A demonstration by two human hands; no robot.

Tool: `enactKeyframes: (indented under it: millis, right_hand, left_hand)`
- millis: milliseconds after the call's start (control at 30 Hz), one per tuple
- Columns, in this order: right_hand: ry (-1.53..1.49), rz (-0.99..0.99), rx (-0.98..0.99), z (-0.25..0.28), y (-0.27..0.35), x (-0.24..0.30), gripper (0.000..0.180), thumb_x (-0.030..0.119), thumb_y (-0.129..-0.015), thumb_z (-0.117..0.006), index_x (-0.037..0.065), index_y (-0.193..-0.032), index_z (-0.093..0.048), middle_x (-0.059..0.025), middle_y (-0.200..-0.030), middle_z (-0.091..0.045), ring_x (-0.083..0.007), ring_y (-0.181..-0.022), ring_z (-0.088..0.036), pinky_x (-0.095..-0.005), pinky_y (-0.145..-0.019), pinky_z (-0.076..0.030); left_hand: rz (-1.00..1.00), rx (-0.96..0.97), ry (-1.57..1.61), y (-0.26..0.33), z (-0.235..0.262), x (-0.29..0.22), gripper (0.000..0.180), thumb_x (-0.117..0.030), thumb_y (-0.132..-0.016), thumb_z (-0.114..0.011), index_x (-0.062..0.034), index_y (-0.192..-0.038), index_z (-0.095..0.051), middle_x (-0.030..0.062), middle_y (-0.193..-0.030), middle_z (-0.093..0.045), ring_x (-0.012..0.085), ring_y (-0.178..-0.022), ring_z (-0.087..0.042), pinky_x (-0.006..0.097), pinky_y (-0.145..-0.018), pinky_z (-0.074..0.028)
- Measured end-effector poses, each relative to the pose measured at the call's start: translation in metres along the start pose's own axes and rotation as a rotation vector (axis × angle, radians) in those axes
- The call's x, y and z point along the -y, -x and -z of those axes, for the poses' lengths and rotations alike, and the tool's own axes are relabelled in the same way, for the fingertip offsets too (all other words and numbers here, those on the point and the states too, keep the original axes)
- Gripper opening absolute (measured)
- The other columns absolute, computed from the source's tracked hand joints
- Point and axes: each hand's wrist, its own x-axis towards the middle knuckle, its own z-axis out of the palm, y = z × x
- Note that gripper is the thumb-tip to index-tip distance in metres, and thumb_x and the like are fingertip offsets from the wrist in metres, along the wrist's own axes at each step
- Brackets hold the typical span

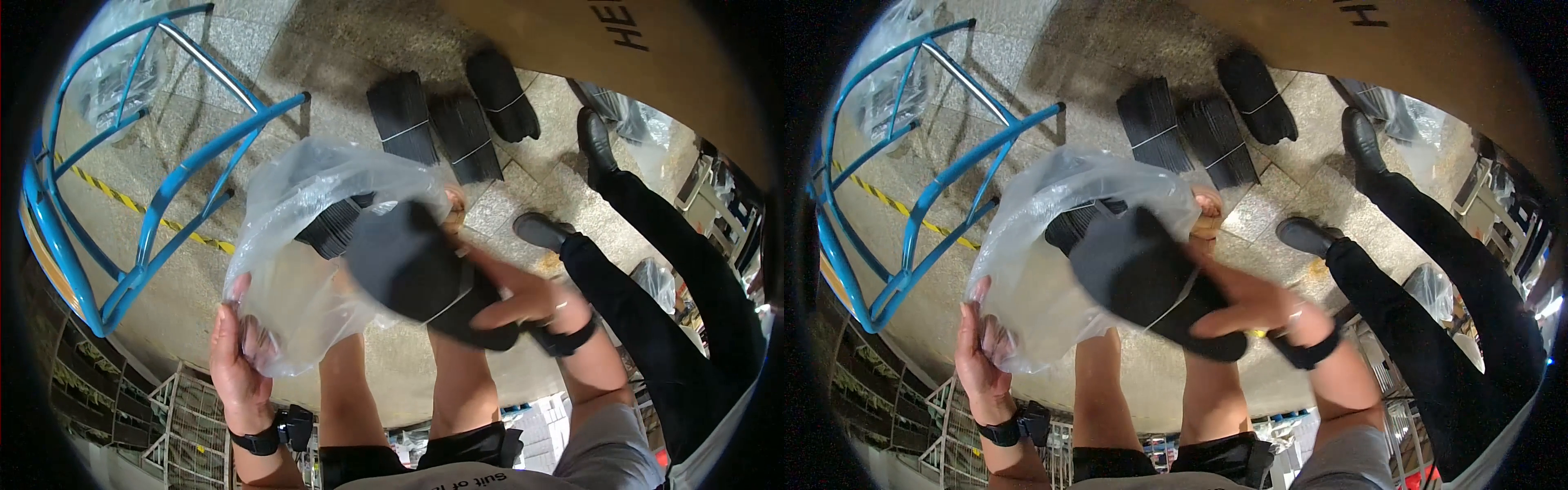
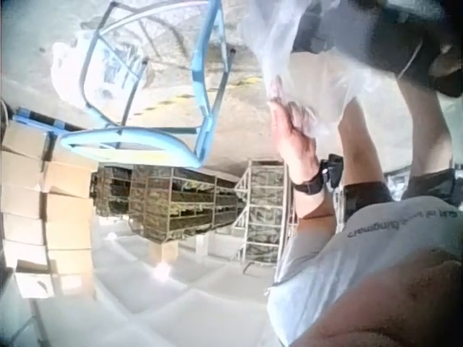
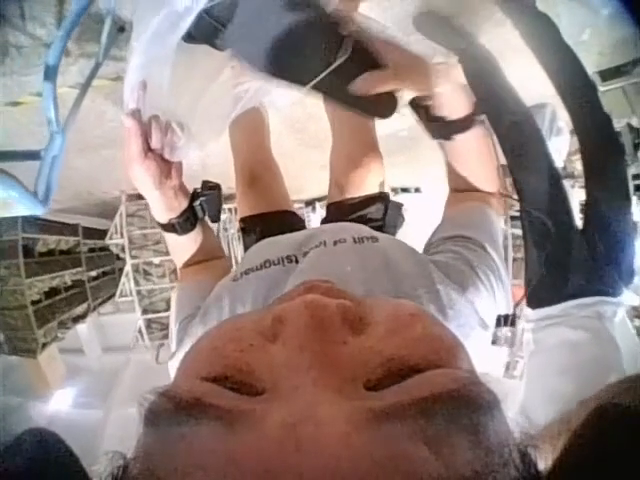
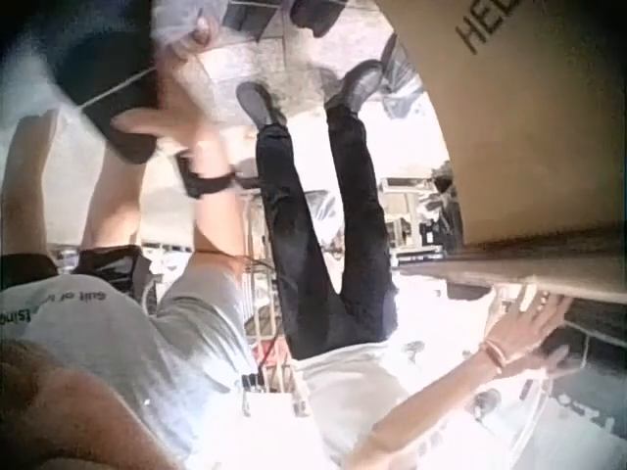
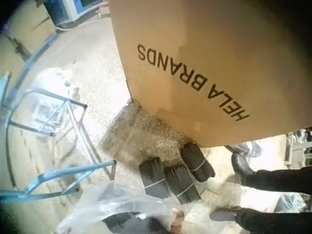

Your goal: Organize and bag shoe insoles in a manufacturing facility.

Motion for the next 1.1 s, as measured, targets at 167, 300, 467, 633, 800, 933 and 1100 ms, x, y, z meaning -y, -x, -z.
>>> enactKeyframes:
  millis: [167,300,467,633,800,933,1100]
  right_hand:
    - [0.753,0.358,-0.326,-0.073,-0.089,-0.01,0.077,0.033,-0.064,-0.068,0.003,-0.127,-0.032,-0.022,-0.111,-0.046,-0.0352,-0.105,-0.045,-0.0416,-0.091,-0.035]
    - [0.313,0.646,-0.719,-0.013,-0.123,-0.004,0.044,0.019,-0.071,-0.061,0.002,-0.11,-0.051,-0.0176,-0.092,-0.056,-0.0312,-0.1,-0.049,-0.0383,-0.089,-0.037]
    - [0.617,0.18,-1.175,0.081,-0.189,-0.067,0.08,0.033,-0.065,-0.068,0.004,-0.128,-0.028,-0.0267,-0.113,-0.043,-0.0329,-0.105,-0.044,-0.0379,-0.089,-0.036]
    - [1.15,-0.267,-1.207,0.08,-0.239,-0.055,0.114,0.041,-0.054,-0.075,0.009,-0.134,-0.001,-0.0315,-0.129,-0.017,-0.0423,-0.112,-0.031,-0.0502,-0.09,-0.03]
    - [0.942,-0.018,-1.122,0.097,-0.201,-0.051,0.105,0.032,-0.05,-0.072,0.012,-0.134,-0.012,-0.0275,-0.127,-0.022,-0.0453,-0.112,-0.033,-0.0462,-0.094,-0.031]
    - [0.63,0.48,-1.093,0.125,-0.117,-0.04,0.099,0.021,-0.056,-0.072,0.002,-0.133,-0.014,-0.0211,-0.125,-0.03,-0.0305,-0.113,-0.036,-0.0373,-0.097,-0.03]
    - [-0.233,0.502,-0.947,0.084,-0.034,0.012,0.094,0.025,-0.06,-0.067,0.001,-0.134,-0.014,-0.0154,-0.128,-0.034,-0.0262,-0.117,-0.036,-0.0338,-0.098,-0.027]
  left_hand:
    - [0.0,-0.036,-0.045,0.006,0.004,-0.007,0.047,-0.037,-0.09,-0.039,-0.0001,-0.119,-0.045,-0.0084,-0.048,-0.019,0.0037,-0.041,-0.017,0.02,-0.041,-0.019]
    - [0.0,-0.184,-0.088,0.007,0.032,-0.006,0.046,-0.036,-0.091,-0.039,0.0007,-0.118,-0.045,-0.008,-0.048,-0.02,0.0038,-0.04,-0.017,0.02,-0.04,-0.019]
    - [-0.012,-0.254,0.057,0.004,0.024,-0.007,0.044,-0.031,-0.092,-0.037,0.0008,-0.122,-0.04,-0.007,-0.048,-0.026,0.0028,-0.037,-0.022,0.018,-0.036,-0.023]
    - [-0.007,0.157,0.125,0.002,0.043,-0.018,0.043,-0.031,-0.091,-0.039,-0.0005,-0.121,-0.043,0.0093,-0.102,-0.056,0.0185,-0.095,-0.053,0.034,-0.081,-0.043]
    - [0.008,-0.027,0.116,-0.002,0.047,-0.017,0.042,-0.03,-0.091,-0.039,-0.0003,-0.121,-0.043,0.0131,-0.119,-0.048,0.0241,-0.106,-0.049,0.038,-0.09,-0.039]
    - [-0.025,-0.002,0.073,-0.008,0.026,-0.013,0.045,-0.032,-0.091,-0.038,0.0019,-0.12,-0.042,0.0142,-0.118,-0.048,0.0234,-0.106,-0.049,0.037,-0.09,-0.04]
    - [-0.059,0.193,-0.175,-0.014,0.023,-0.021,0.045,-0.016,-0.081,-0.054,0.0044,-0.119,-0.043,0.0132,-0.107,-0.055,0.016,-0.094,-0.054,0.026,-0.084,-0.041]
